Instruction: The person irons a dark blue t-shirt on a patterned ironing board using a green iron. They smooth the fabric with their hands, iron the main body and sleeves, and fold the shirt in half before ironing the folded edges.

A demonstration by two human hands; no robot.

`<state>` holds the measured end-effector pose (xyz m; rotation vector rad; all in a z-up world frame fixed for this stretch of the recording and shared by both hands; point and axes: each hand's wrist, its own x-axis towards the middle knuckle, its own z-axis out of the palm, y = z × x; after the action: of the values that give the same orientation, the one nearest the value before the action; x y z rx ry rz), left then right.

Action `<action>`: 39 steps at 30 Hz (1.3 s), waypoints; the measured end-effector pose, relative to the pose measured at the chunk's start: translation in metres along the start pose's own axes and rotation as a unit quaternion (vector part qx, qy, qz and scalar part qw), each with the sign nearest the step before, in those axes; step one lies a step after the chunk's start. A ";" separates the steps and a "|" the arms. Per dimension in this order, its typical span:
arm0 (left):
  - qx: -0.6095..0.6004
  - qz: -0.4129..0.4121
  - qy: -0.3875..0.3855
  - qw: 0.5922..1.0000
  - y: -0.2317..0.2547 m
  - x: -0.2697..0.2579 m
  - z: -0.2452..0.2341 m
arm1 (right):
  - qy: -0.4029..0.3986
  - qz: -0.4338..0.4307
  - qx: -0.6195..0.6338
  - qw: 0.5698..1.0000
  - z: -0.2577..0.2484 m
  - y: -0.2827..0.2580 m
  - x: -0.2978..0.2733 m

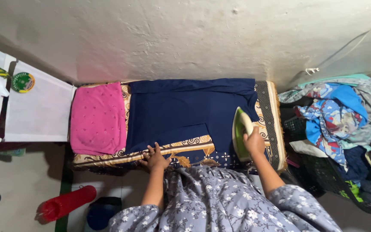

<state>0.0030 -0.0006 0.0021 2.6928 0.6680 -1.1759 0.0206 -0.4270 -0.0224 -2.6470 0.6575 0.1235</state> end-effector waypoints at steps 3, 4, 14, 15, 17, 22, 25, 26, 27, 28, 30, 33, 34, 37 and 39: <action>-0.005 0.010 -0.002 1.000 -0.005 0.002 0.002 | -0.031 0.008 0.000 0.999 -0.016 0.012 -0.032; -0.007 0.012 0.000 1.000 -0.006 0.003 0.005 | -0.027 0.022 -0.014 0.999 -0.020 0.016 -0.037; -0.001 0.078 0.040 0.996 -0.028 0.031 0.018 | 0.082 0.219 0.006 0.972 -0.053 0.067 -0.037; -0.005 0.091 0.049 0.995 -0.035 0.034 0.021 | 0.079 0.218 0.007 0.973 -0.054 0.067 -0.040; -0.040 0.111 0.080 0.990 -0.050 0.048 0.016 | 0.121 0.200 0.026 0.972 -0.054 0.060 -0.041; -0.082 0.108 0.167 0.977 -0.089 0.076 -0.010 | 0.244 -0.020 -0.123 0.962 -0.041 0.025 -0.045; -0.063 0.128 0.207 0.968 -0.097 0.091 -0.025 | 0.136 -0.040 -0.019 0.990 -0.018 0.003 -0.040; -0.050 0.142 0.212 0.966 -0.098 0.096 -0.030 | 0.091 0.012 0.025 0.995 -0.008 -0.005 -0.036; -0.039 0.156 0.217 0.963 -0.098 0.101 -0.032 | 0.046 0.062 0.068 0.995 0.001 -0.011 -0.032; -0.028 0.140 0.187 0.972 -0.096 0.104 -0.034 | 0.032 0.096 0.075 0.992 0.009 -0.016 -0.031; -0.010 0.106 0.125 0.987 -0.090 0.108 -0.034 | 0.005 0.161 0.086 0.983 0.023 -0.021 -0.029; -0.004 0.091 0.137 0.986 -0.088 0.107 -0.034 | 0.020 0.129 0.094 0.987 0.037 -0.018 -0.031; -0.011 0.086 0.141 0.986 -0.085 0.107 -0.034 | -0.012 0.162 0.120 0.979 0.036 -0.013 -0.029; -0.007 0.095 0.165 0.982 -0.089 0.110 -0.040 | -0.094 0.249 0.256 0.929 0.030 -0.004 -0.030; 0.013 0.130 0.195 0.972 -0.091 0.112 -0.043 | -0.115 0.266 0.382 0.877 0.017 -0.007 -0.037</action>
<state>0.0579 0.1318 -0.0441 2.9470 0.3235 -0.6025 -0.0089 -0.3981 -0.0285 -1.6208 1.0694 0.2643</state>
